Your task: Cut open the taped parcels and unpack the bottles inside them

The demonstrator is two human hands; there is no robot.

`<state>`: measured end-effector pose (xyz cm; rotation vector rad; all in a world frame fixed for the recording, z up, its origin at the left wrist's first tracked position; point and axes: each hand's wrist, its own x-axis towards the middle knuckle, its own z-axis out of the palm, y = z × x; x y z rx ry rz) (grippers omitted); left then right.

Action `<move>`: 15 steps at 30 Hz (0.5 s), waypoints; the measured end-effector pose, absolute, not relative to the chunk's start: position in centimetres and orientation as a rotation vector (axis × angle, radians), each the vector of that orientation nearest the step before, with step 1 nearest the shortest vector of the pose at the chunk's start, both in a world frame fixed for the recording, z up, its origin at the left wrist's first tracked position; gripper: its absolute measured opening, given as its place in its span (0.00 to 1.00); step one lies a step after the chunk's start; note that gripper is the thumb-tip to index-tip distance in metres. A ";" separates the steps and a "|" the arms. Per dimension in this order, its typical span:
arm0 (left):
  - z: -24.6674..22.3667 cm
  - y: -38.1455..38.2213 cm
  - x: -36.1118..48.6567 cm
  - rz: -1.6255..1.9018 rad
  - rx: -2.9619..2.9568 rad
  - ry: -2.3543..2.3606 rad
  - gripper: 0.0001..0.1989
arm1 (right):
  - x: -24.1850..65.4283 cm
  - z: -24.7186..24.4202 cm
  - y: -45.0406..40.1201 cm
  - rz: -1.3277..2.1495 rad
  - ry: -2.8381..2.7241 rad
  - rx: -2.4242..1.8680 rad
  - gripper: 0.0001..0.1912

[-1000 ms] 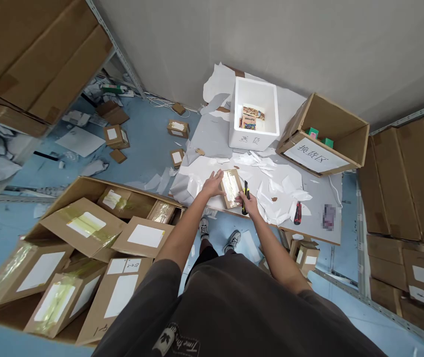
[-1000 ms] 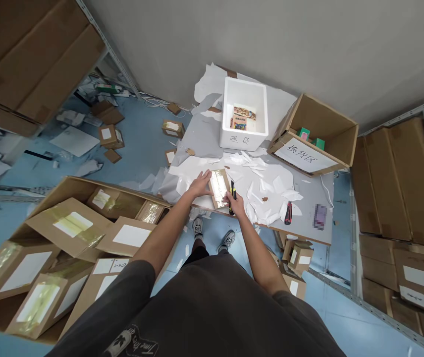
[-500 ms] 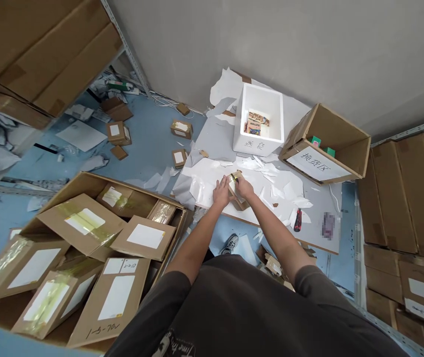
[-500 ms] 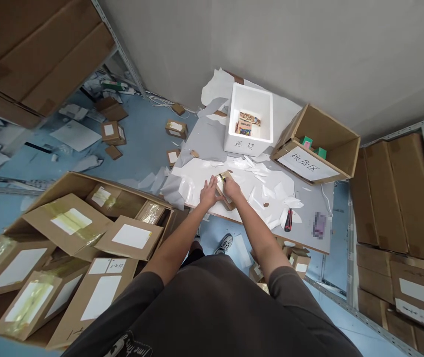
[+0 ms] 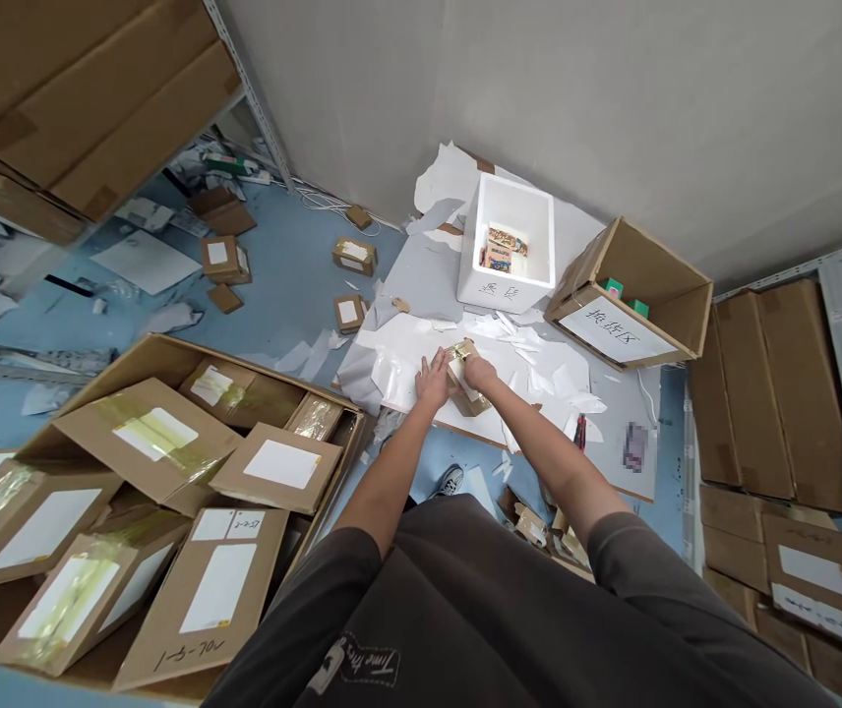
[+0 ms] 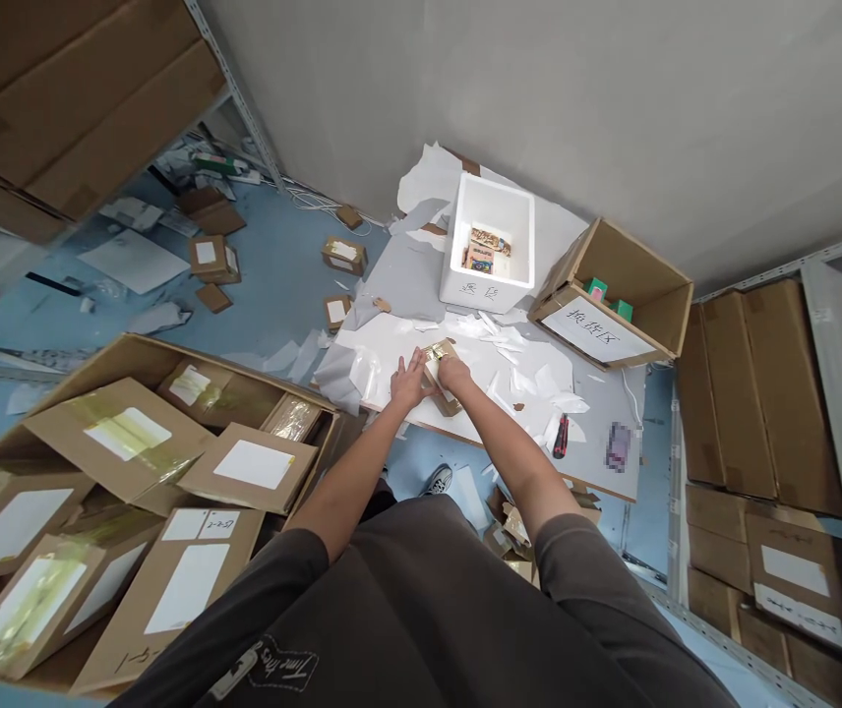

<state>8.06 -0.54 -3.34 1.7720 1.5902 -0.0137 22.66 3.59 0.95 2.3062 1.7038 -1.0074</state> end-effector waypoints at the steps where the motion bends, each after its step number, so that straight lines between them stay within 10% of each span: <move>1: -3.3 -0.5 8.0 -0.030 1.778 1.593 0.60 | 22.6 1.3 3.5 -0.988 1.687 2.264 0.25; 15: -3.1 -0.9 8.4 -0.133 1.831 1.618 0.59 | 24.8 5.0 -0.5 -0.891 1.540 1.807 0.20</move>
